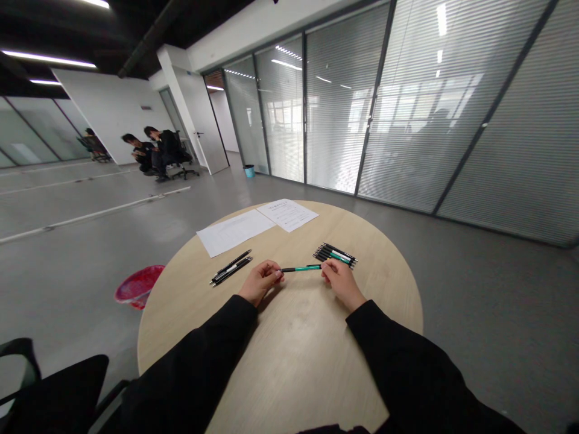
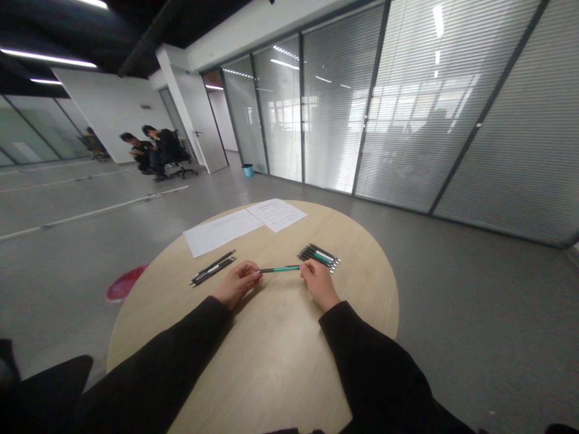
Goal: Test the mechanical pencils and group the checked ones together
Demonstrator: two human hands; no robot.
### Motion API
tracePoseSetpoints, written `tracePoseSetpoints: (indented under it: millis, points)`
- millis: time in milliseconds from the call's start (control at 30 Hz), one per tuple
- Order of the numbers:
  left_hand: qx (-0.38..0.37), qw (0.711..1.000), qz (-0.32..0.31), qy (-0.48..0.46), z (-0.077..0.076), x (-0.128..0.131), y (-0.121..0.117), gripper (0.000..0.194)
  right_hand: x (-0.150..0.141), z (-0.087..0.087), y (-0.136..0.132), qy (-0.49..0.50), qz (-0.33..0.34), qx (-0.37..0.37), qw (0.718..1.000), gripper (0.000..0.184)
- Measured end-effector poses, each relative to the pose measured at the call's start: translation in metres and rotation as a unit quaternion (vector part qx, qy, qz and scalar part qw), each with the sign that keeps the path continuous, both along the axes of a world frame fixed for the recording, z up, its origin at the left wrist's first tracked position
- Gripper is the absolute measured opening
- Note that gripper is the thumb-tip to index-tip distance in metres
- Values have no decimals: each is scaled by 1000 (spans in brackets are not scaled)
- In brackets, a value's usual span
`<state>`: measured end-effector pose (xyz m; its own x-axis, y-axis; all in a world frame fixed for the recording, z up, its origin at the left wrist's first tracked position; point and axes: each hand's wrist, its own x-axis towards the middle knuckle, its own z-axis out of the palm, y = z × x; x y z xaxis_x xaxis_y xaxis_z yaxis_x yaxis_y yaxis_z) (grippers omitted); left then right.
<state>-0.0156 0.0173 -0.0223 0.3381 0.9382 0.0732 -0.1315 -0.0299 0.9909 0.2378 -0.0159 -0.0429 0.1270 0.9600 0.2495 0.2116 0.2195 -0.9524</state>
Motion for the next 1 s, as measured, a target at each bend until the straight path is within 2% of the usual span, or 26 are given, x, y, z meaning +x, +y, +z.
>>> tracePoseSetpoints:
  millis: [167,367,733,1000]
  points:
    - [18,1000,0,20,1,1,-2,34,-2,5,-2,34,39,-19,998,32]
    - [32,996,-12,82,6,5,-8,38,-2,5,-3,85,32,-36,995,37]
    - [116,978,-54,162,7,5,-12,30,0,1,1,84,25,-32,996,42]
    - [103,970,-43,214,15,8,-16,40,-1,-1,0,93,26,-34,995,38]
